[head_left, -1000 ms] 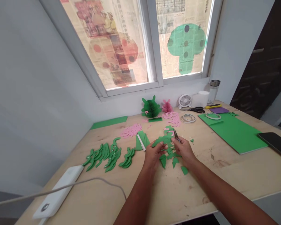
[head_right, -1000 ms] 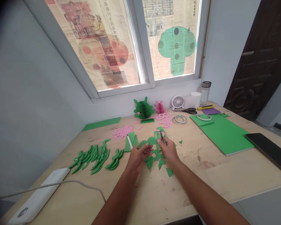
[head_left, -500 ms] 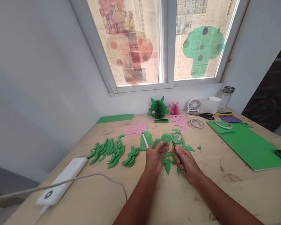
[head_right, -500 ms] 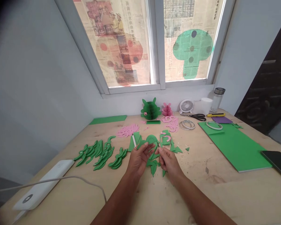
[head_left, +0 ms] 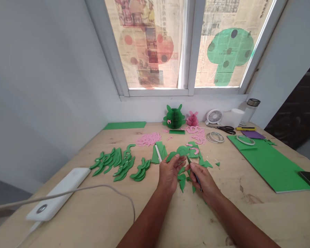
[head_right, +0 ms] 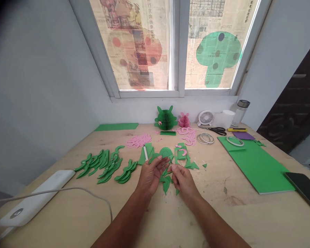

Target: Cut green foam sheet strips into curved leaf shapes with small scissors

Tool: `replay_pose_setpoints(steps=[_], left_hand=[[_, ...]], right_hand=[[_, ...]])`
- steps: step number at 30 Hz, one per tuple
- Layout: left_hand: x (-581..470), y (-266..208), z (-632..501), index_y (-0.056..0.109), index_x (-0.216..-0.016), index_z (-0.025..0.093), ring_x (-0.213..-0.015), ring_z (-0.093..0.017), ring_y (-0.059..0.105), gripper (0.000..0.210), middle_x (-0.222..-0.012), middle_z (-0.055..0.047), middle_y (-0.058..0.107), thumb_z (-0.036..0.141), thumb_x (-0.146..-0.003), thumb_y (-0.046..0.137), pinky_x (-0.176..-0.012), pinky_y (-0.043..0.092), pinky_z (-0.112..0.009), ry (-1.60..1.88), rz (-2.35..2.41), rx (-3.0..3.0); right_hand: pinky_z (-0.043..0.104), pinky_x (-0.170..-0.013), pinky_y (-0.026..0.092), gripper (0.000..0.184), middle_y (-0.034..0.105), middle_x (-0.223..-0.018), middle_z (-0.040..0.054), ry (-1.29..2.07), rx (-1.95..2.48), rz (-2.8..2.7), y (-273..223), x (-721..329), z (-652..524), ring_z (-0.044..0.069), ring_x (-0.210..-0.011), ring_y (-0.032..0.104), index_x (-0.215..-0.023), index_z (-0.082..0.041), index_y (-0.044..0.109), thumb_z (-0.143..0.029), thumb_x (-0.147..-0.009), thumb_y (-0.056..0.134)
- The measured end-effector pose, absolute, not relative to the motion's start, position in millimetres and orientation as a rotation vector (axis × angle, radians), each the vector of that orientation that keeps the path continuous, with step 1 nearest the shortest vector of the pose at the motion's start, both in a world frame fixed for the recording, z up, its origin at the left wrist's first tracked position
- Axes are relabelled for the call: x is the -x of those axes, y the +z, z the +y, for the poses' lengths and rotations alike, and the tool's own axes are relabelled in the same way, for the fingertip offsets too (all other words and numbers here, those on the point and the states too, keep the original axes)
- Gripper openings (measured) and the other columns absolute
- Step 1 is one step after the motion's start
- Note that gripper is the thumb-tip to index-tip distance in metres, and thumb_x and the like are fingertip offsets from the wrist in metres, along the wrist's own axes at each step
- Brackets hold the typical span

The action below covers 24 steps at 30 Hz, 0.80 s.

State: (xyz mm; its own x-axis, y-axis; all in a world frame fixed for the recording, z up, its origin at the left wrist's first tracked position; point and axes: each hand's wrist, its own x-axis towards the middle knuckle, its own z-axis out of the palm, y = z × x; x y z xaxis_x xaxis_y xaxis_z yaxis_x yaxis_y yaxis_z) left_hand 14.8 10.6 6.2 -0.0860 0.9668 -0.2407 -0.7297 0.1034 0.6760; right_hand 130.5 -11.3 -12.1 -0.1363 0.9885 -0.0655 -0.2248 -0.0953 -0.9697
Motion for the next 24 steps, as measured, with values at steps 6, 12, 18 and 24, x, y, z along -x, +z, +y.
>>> replay_pose_setpoints(steps=[6,12,18,24], left_hand=[[-17.8,4.0,9.3,0.056,-0.071,0.015,-0.070,-0.021,0.067,0.025,-0.065,-0.006,0.069,0.018,-0.056,0.075,-0.069,0.051,-0.031,1.429,0.779,-0.412],[-20.0,4.8,8.1,0.056,-0.070,0.015,-0.068,-0.021,0.067,0.024,-0.065,-0.006,0.069,0.018,-0.056,0.075,-0.070,0.052,-0.033,1.424,0.780,-0.427],[-22.6,5.5,7.0,0.059,-0.070,0.014,-0.067,-0.022,0.067,0.024,-0.064,-0.006,0.068,0.020,-0.055,0.076,-0.074,0.053,-0.039,1.412,0.788,-0.435],[-23.5,6.8,6.2,0.060,-0.067,0.013,-0.065,-0.020,0.066,0.022,-0.063,-0.005,0.068,0.021,-0.054,0.076,-0.073,0.053,-0.037,1.404,0.794,-0.450]], right_hand=[[0.018,-0.034,0.015,0.038,0.034,-0.043,-0.0078,1.440,1.066,-1.064,-11.4,-130.6,-9.7,0.005,-0.037,0.021,-0.070,-0.016,0.057,-0.053,-0.077,0.055],[0.018,-0.033,0.014,0.036,0.036,-0.044,-0.0074,1.459,1.028,-1.036,-15.7,-132.2,-8.3,0.005,-0.036,0.022,-0.073,-0.016,0.058,-0.051,-0.079,0.055],[0.017,-0.033,0.014,0.034,0.037,-0.046,-0.0075,1.477,0.987,-0.992,-18.8,-132.9,-7.8,0.005,-0.035,0.023,-0.073,-0.016,0.056,-0.050,-0.080,0.055],[0.018,-0.033,0.014,0.036,0.037,-0.046,-0.0074,1.505,0.979,-0.949,-15.8,-132.3,-8.7,0.004,-0.035,0.022,-0.066,-0.017,0.050,-0.051,-0.078,0.057]])
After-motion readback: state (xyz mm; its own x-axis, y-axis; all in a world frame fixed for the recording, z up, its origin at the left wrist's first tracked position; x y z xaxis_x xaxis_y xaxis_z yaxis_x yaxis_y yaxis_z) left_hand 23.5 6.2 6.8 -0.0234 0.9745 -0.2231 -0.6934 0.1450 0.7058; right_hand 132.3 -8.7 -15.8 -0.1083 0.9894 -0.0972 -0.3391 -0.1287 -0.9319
